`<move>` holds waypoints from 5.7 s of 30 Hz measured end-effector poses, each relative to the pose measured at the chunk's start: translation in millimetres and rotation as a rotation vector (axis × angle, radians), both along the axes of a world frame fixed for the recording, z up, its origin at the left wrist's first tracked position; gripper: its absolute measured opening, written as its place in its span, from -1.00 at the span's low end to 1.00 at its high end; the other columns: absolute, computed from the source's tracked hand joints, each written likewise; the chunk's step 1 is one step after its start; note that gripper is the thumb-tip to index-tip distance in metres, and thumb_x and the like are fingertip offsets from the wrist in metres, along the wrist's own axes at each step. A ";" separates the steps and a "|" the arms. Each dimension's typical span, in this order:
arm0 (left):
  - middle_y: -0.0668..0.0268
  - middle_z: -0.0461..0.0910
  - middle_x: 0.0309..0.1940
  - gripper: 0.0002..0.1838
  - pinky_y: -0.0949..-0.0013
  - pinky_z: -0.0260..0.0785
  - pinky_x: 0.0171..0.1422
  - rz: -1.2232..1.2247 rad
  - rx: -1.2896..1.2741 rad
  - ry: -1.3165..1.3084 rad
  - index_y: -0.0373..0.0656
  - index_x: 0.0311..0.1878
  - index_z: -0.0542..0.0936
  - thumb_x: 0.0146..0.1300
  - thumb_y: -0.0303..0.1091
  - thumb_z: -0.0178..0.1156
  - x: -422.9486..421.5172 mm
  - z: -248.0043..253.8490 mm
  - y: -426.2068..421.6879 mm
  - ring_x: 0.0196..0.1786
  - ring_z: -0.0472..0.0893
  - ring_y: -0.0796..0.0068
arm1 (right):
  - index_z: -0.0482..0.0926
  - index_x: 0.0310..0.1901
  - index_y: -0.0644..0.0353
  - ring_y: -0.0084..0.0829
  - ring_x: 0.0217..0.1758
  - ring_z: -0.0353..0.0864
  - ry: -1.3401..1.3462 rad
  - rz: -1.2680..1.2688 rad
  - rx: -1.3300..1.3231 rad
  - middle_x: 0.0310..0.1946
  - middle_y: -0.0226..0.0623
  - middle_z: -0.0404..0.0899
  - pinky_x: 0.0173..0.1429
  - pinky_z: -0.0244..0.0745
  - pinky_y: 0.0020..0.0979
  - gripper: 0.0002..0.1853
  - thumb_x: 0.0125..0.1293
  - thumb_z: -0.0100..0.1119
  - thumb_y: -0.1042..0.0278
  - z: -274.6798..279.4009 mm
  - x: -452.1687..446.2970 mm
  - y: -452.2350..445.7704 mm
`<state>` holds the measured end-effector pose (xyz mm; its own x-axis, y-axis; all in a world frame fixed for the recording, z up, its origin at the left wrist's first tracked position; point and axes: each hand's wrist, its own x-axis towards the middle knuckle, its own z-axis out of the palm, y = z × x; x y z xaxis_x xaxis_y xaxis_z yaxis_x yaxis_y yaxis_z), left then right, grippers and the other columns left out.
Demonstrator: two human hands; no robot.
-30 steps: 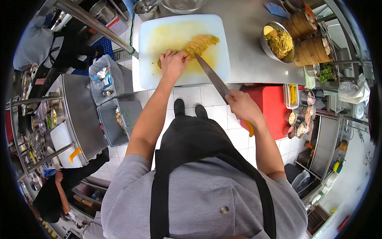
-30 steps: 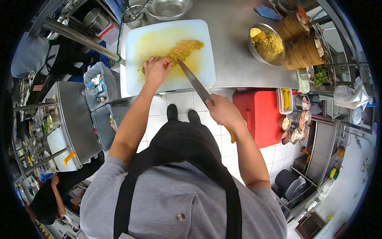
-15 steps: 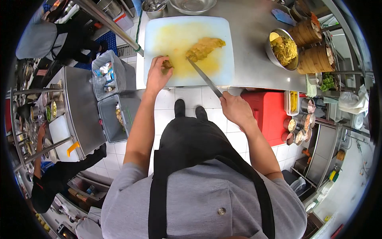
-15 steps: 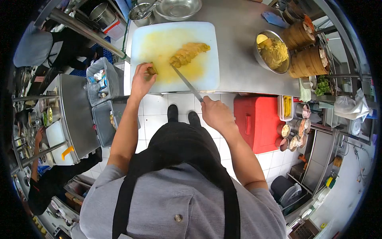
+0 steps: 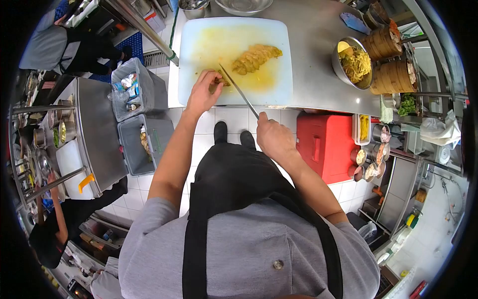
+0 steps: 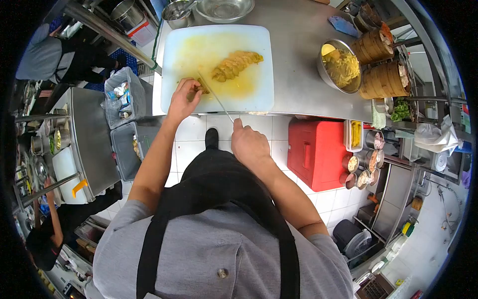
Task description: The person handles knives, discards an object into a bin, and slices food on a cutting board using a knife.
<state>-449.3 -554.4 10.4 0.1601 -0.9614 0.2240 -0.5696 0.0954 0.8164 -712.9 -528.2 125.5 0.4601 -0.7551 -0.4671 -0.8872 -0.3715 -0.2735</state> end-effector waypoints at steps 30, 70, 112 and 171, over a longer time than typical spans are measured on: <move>0.20 0.56 -0.01 -0.73 0.23 0.57 0.05 -0.077 0.091 0.021 -0.19 0.04 0.57 0.31 -0.49 0.35 4.3 8.7 -11.7 -0.15 0.65 0.23 | 0.48 0.13 0.37 0.19 -0.18 0.81 0.035 -0.030 0.097 -0.28 0.19 0.76 -0.04 0.68 0.18 -0.70 0.45 -0.02 0.43 -6.6 14.3 -6.9; 0.34 0.69 0.08 -0.73 0.05 0.36 0.50 -0.689 0.224 -0.694 -0.06 0.08 0.75 0.34 -0.36 0.30 27.9 46.9 -100.1 0.33 0.55 0.29 | 0.52 0.08 0.18 0.09 -0.26 0.82 -0.002 -0.011 -0.231 -0.32 0.05 0.75 -0.17 0.72 0.07 -0.76 0.53 0.10 0.25 -25.0 -46.8 -30.6; 0.16 0.75 -0.30 -0.89 0.27 0.54 -0.21 0.539 0.005 -0.003 -0.18 -0.16 0.70 0.42 -0.35 0.34 23.5 15.5 110.3 -0.37 0.68 0.31 | 0.60 0.03 0.21 0.38 -0.05 0.66 -0.336 -0.019 -0.078 -0.18 0.27 0.70 0.05 0.51 0.27 -0.70 0.60 0.03 0.14 -35.1 -37.7 -27.8; -0.07 0.75 -0.06 -0.63 0.03 0.59 0.11 0.767 0.337 0.095 -0.14 0.23 0.66 0.45 -0.25 0.18 2.7 -63.4 370.8 0.01 0.74 -0.09 | 0.59 0.03 0.40 0.30 0.09 0.70 -0.180 0.231 -0.218 -0.02 0.37 0.68 0.17 0.58 0.18 -0.68 0.52 -0.06 0.35 -107.2 -33.2 -44.2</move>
